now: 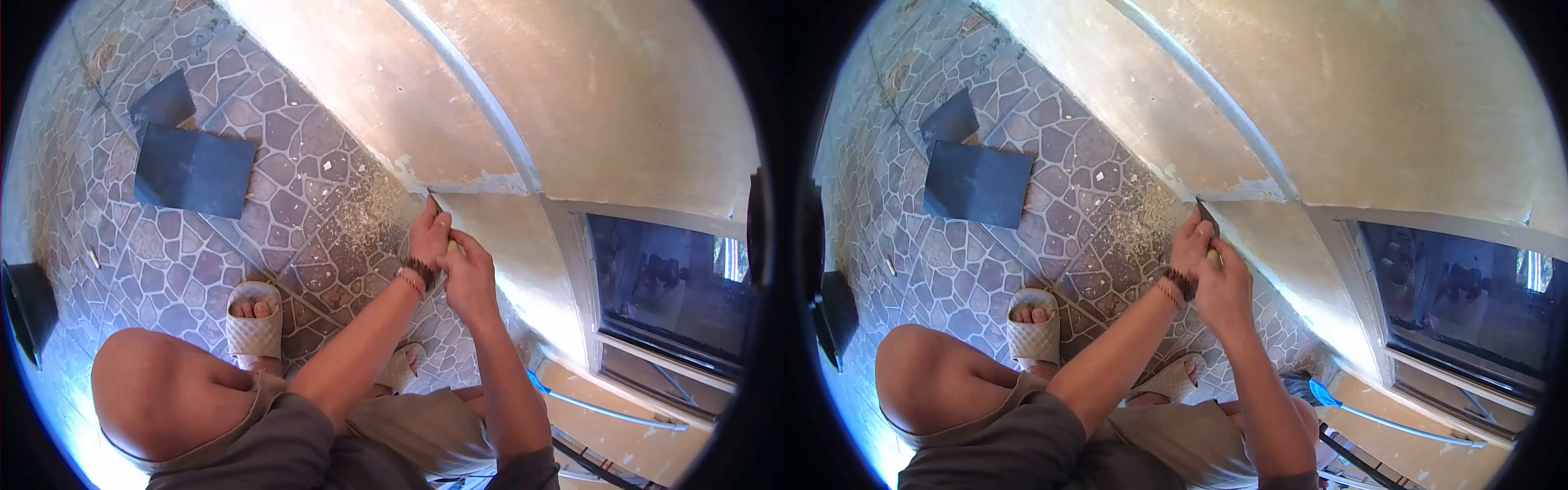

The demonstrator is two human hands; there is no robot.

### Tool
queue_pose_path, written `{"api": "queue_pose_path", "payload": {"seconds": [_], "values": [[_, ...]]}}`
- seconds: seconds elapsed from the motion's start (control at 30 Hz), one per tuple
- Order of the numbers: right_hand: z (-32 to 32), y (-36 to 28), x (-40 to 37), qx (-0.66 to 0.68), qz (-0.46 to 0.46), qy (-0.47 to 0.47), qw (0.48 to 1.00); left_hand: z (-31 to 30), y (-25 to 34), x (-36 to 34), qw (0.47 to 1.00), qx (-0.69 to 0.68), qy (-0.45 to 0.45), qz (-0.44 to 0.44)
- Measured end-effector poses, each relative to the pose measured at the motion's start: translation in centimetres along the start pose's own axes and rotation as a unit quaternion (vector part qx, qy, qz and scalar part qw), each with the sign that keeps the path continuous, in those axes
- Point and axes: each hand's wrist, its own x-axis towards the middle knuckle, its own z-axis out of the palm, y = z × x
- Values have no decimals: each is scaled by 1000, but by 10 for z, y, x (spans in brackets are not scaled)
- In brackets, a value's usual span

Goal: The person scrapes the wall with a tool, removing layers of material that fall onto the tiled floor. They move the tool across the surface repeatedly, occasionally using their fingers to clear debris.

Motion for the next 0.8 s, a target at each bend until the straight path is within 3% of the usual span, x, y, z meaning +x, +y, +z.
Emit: {"api": "queue_pose_path", "payload": {"seconds": [0.1, 0.13, 0.2, 0.27, 0.33, 0.4, 0.5, 0.57, 0.6, 0.7, 0.8], "values": [[0, 16, -1, -19, -55, 28, 998, 4, 6, -2, 996, 80, -16, -21], [4, 19, 7, -17, -75, 30, 997, 5, 2, 2, 999, -11, -19, -31], [9, 14, 10, 16, -39, 19, 999, -3, 5, 0, 999, 19, -15, -28], [12, 26, 15, -44, -139, 75, 987, -3, 15, 0, 999, 1, -10, -38], [16, 20, 14, -50, -120, 57, 990, 0, 12, 4, 999, 42, 2, -33], [7, 3, 14, -9, 5, -27, 1000, -1, 12, 8, 999, 18, 7, -32], [22, 16, 18, -39, -41, 35, 998, -12, 8, 9, 999, 19, -21, -16], [19, 37, 20, -8, -138, 63, 988, -13, -2, 12, 999, 28, -24, -28], [9, 19, 12, 18, -94, 35, 995, -9, -3, 14, 998, 39, -15, -40], [14, 30, 27, 13, -74, -4, 997, -12, -1, 9, 998, 46, -9, -34], [24, 56, 33, -20, -155, 41, 987, -22, -2, 16, 998, 59, -13, -8]]}}
